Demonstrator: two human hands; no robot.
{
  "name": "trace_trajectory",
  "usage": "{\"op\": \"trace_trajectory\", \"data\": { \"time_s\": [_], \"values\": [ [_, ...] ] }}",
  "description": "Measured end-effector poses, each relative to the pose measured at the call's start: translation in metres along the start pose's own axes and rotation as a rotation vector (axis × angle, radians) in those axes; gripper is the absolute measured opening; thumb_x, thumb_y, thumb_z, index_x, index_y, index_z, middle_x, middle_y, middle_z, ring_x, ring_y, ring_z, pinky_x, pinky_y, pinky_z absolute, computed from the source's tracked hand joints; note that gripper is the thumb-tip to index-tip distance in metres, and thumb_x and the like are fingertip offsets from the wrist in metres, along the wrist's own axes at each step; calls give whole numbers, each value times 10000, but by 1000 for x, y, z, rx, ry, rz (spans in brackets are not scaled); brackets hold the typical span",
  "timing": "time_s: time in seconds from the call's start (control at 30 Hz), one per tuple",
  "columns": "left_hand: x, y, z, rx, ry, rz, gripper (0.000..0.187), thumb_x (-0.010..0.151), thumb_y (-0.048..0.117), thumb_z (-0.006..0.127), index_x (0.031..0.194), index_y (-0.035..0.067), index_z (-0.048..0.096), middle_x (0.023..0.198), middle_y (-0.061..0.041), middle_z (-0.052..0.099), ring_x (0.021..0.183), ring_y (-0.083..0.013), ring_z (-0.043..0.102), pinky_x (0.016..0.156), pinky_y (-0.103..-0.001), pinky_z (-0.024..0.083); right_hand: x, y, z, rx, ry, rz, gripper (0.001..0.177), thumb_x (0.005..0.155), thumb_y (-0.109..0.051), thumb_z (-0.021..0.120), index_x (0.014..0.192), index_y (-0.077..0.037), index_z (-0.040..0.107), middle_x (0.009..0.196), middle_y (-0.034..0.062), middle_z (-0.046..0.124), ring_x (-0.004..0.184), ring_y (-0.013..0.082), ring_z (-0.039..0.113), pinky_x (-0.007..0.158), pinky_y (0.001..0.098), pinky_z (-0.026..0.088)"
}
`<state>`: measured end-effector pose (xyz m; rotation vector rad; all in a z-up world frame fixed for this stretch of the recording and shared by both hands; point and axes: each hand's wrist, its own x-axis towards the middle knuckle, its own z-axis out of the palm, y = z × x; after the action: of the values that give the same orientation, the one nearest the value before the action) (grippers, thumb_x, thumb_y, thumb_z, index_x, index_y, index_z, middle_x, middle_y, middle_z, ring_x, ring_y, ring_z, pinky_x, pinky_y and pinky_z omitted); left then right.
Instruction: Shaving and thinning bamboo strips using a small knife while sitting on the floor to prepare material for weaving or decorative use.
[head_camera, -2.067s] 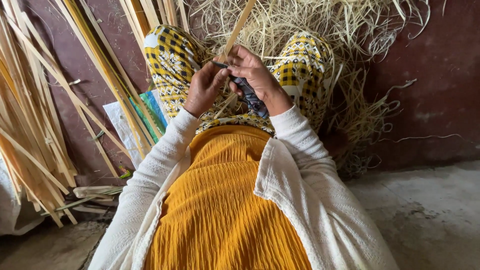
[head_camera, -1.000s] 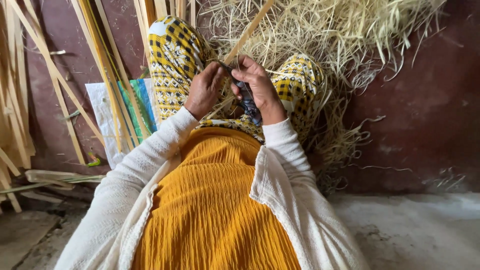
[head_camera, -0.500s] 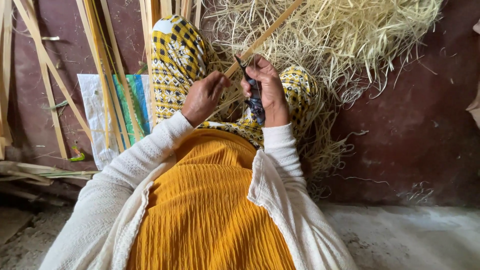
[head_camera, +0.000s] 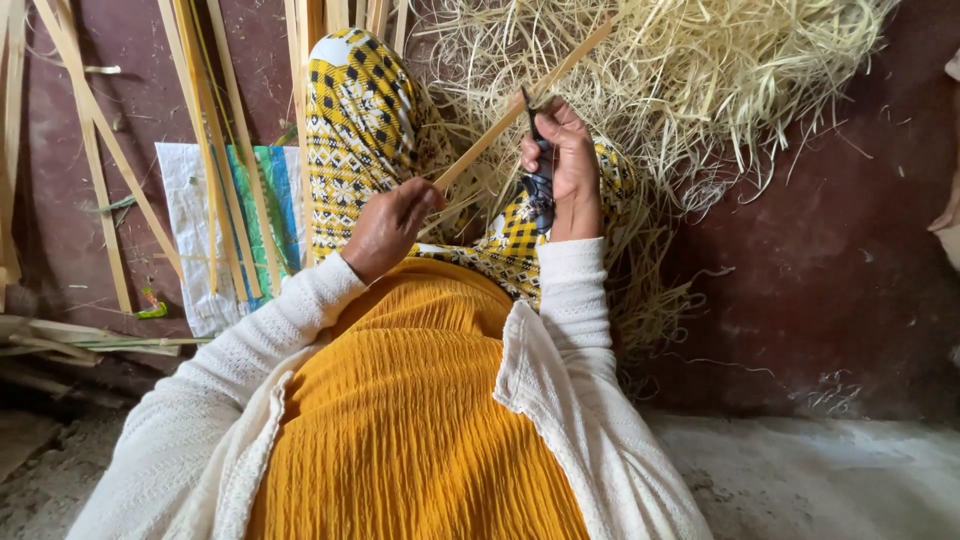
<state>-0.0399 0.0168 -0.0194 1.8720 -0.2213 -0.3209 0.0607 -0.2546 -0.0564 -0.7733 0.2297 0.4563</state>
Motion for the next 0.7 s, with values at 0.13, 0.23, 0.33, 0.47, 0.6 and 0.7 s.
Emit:
{"op": "trace_trajectory", "data": {
  "time_s": [0.13,0.23,0.33,0.47,0.6,0.7],
  "values": [
    [-7,5,-4,0,-27,-55,293,1040,217,451,985,15,655,727,-72,665,414,-120,453,390,-253,390,4,-5,-12,12,-44,6,61,963,-12,597,950,-64,625,1060,64,686,548,122,573,485,233,461],
    [-19,-4,-8,30,-43,-51,243,1037,177,472,984,27,656,729,-70,673,408,-113,444,385,-249,382,10,-20,-37,53,-72,-29,68,986,-24,592,1031,-48,637,1305,64,661,570,92,560,507,218,459],
    [-28,-20,-8,61,-65,-45,241,1042,188,478,969,49,661,673,-50,650,401,-96,426,375,-233,370,13,-43,-49,97,35,-71,144,974,-24,630,1117,-35,640,1044,57,637,544,93,568,472,205,471],
    [-34,-8,-23,16,-31,-151,280,1038,213,458,1006,39,675,854,-77,709,436,-97,401,409,-244,381,22,-74,-112,94,216,-236,382,968,34,546,1349,-2,526,1157,122,690,625,77,563,542,193,480],
    [-16,-28,-13,67,42,-146,210,1031,160,497,1041,33,664,861,-77,717,433,-94,438,401,-232,396,3,-59,-42,-173,325,-194,321,985,-32,558,1306,-58,549,1120,120,706,649,97,590,533,226,498],
    [9,-31,0,135,97,-48,157,1018,81,535,1007,5,672,913,-115,749,511,-139,626,474,-251,543,-14,-29,19,-273,311,12,659,924,7,521,1551,-105,348,1132,120,592,653,112,562,470,189,476]
  ]
}}
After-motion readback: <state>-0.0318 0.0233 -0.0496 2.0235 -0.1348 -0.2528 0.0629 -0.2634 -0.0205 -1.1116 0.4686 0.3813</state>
